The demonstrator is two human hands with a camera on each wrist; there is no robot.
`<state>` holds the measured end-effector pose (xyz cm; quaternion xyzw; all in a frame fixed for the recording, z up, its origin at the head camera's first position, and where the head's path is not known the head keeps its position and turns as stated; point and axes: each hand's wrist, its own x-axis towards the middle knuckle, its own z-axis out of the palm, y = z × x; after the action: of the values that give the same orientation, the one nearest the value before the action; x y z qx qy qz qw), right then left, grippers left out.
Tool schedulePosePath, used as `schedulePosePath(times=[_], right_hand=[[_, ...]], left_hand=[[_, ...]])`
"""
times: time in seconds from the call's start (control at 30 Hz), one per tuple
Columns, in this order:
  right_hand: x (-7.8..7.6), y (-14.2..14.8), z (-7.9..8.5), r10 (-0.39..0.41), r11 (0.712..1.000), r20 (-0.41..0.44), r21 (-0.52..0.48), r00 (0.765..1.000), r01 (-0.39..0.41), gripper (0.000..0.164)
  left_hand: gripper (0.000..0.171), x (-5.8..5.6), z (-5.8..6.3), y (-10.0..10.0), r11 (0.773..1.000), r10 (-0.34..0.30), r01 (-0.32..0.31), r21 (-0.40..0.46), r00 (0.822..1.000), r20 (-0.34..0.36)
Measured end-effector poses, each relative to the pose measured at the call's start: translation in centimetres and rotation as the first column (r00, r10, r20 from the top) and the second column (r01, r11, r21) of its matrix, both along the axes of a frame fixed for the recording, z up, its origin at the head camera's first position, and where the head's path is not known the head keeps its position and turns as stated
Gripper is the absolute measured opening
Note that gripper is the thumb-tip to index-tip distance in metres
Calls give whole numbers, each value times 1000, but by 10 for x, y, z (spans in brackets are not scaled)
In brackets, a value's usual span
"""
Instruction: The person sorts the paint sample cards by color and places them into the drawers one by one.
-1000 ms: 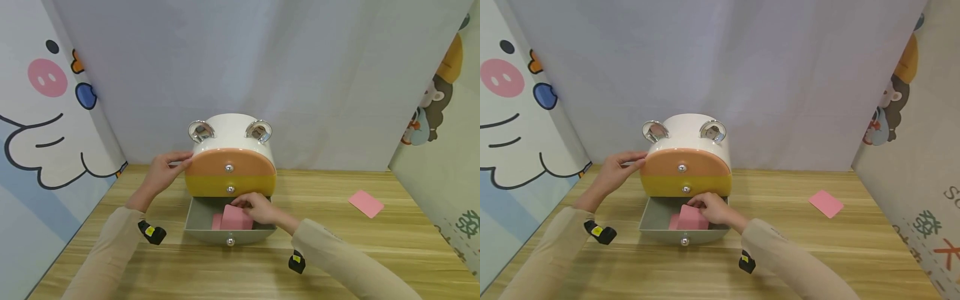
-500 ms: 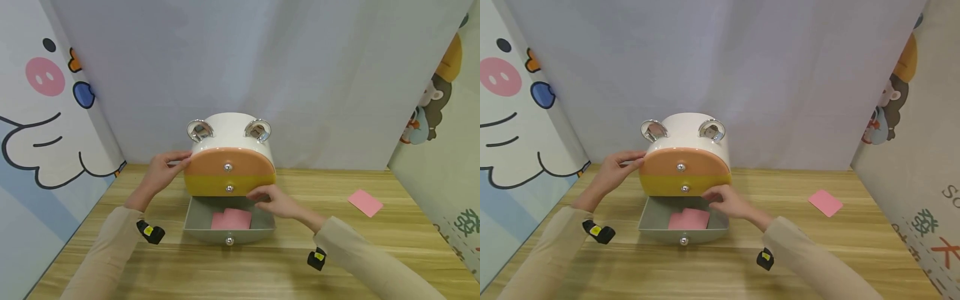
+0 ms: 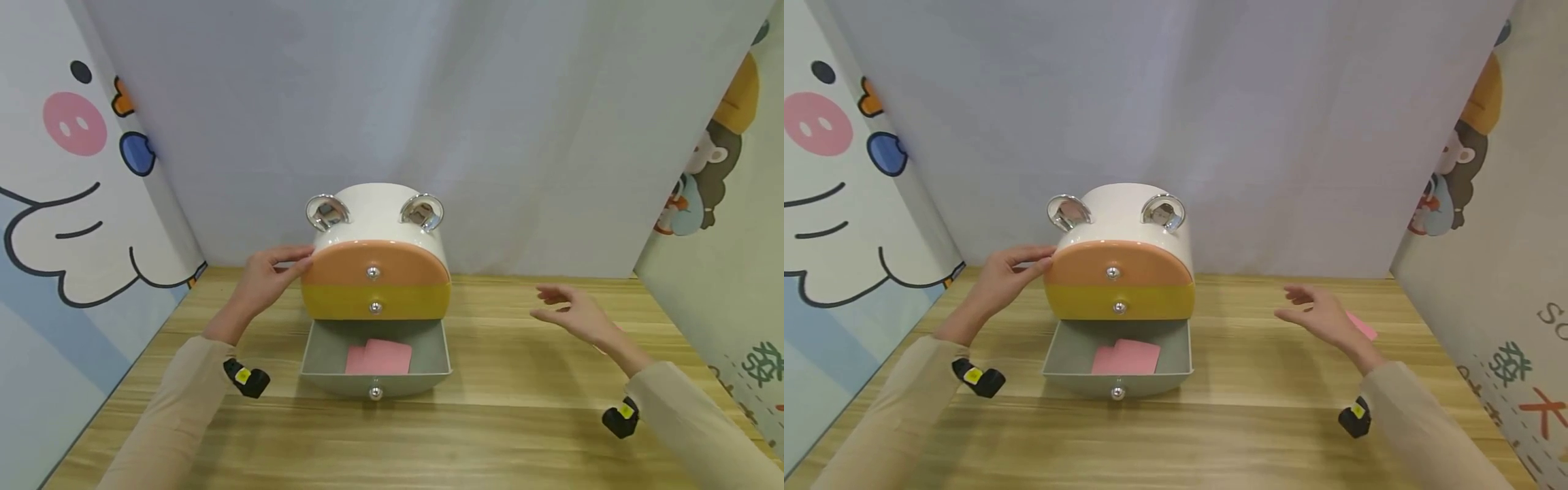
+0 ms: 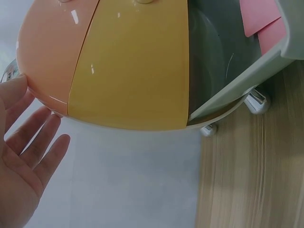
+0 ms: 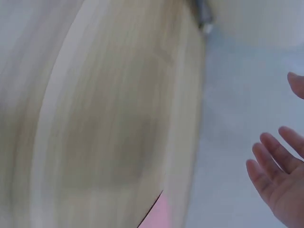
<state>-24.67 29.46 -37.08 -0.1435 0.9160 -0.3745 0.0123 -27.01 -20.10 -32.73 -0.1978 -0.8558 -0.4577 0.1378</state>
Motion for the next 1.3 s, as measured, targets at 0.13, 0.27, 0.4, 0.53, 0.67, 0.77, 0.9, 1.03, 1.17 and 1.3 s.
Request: schedulePosePath(times=[0.13,0.27,0.4,0.53,0.67,0.77,0.9,1.03,1.17,1.3], right_hand=[[-2,46,-16,-155,983,15,97,988,153,77],[-3,77,-32,-219,960,21,184,975,212,87],[-5,95,-49,-212,933,-26,292,977,210,91],[-7,107,-63,-199,900,-56,386,978,205,94],[-5,112,-72,-201,897,-49,392,978,204,92],[-4,112,-74,-201,900,-58,384,978,208,84],[-4,112,-75,-210,891,-59,399,976,216,83],[-3,112,-74,-211,885,-46,415,976,211,85],[-5,113,-74,-191,882,-53,428,980,195,79],[-8,113,-73,-180,878,-70,437,981,193,75]], left_hand=[[32,1,0,-1,1000,1,-1,7,1000,8],[33,2,0,-2,1000,7,-8,2,1000,14],[33,1,-1,-2,1000,11,-11,-1,1000,16],[33,1,0,-1,1000,15,-15,1,1000,10],[33,1,0,0,1000,7,-7,1,1000,13],[33,1,-1,-1,1000,4,-4,6,1000,19],[33,2,-1,-1,1000,4,-4,6,1000,14],[33,2,0,0,1000,3,-3,3,1000,8],[32,2,0,0,1000,5,-5,4,1000,2],[32,2,0,1,1000,4,-4,8,1000,2]])
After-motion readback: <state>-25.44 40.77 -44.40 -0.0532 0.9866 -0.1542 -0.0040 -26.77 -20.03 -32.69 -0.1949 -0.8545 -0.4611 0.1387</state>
